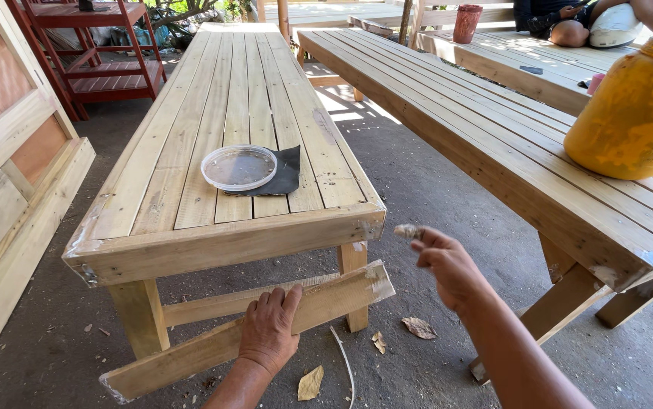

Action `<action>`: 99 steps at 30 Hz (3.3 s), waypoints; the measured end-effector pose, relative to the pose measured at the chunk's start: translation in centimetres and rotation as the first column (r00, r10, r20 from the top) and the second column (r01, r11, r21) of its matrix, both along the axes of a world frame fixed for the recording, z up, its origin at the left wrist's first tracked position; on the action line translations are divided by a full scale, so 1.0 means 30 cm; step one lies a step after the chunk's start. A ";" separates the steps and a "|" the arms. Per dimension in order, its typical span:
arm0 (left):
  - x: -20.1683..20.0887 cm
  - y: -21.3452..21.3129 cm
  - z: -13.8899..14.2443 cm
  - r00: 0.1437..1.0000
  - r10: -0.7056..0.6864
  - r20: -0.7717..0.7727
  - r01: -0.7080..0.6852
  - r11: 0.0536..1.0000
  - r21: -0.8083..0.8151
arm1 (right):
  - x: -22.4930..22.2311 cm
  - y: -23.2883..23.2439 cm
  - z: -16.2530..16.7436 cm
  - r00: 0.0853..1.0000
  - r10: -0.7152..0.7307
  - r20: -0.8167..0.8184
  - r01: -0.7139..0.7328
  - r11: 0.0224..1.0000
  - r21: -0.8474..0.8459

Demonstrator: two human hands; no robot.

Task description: The person holds a wood strip against a bench leg and presses filler onto the corner, then carries the strip to a side table. They take a cloth, dip it into a can of reddish stain, and wipe the stain across the slats of a wooden bench, re-dipping the cloth as they cover more boards.

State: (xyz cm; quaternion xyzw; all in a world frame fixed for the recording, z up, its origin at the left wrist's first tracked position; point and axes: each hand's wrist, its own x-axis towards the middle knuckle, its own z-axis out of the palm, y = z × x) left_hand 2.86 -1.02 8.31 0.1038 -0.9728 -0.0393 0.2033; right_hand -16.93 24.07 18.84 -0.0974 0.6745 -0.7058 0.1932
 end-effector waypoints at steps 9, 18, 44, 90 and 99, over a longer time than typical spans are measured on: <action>0.011 -0.012 0.006 0.997 0.023 0.080 -0.027 0.998 0.049 | -0.101 -0.086 0.104 0.930 0.059 -0.363 0.065 0.945 0.320; -0.003 -0.033 -0.018 0.995 0.022 0.093 -0.028 0.998 0.064 | -0.052 -0.108 0.083 0.830 0.149 -0.538 0.211 0.809 0.549; -0.040 -0.018 -0.048 0.978 0.060 0.200 -0.084 0.990 0.112 | 0.087 -0.235 0.069 0.575 0.552 -0.605 0.606 0.210 0.768; -0.061 -0.017 -0.048 0.974 0.063 0.217 -0.094 0.986 0.136 | -0.039 -0.256 -0.056 0.998 -0.029 0.047 0.029 0.999 0.013; -0.055 -0.019 -0.055 0.965 0.083 0.247 -0.117 0.985 0.127 | 0.017 -0.189 -0.175 0.572 0.172 -0.802 0.568 0.623 0.538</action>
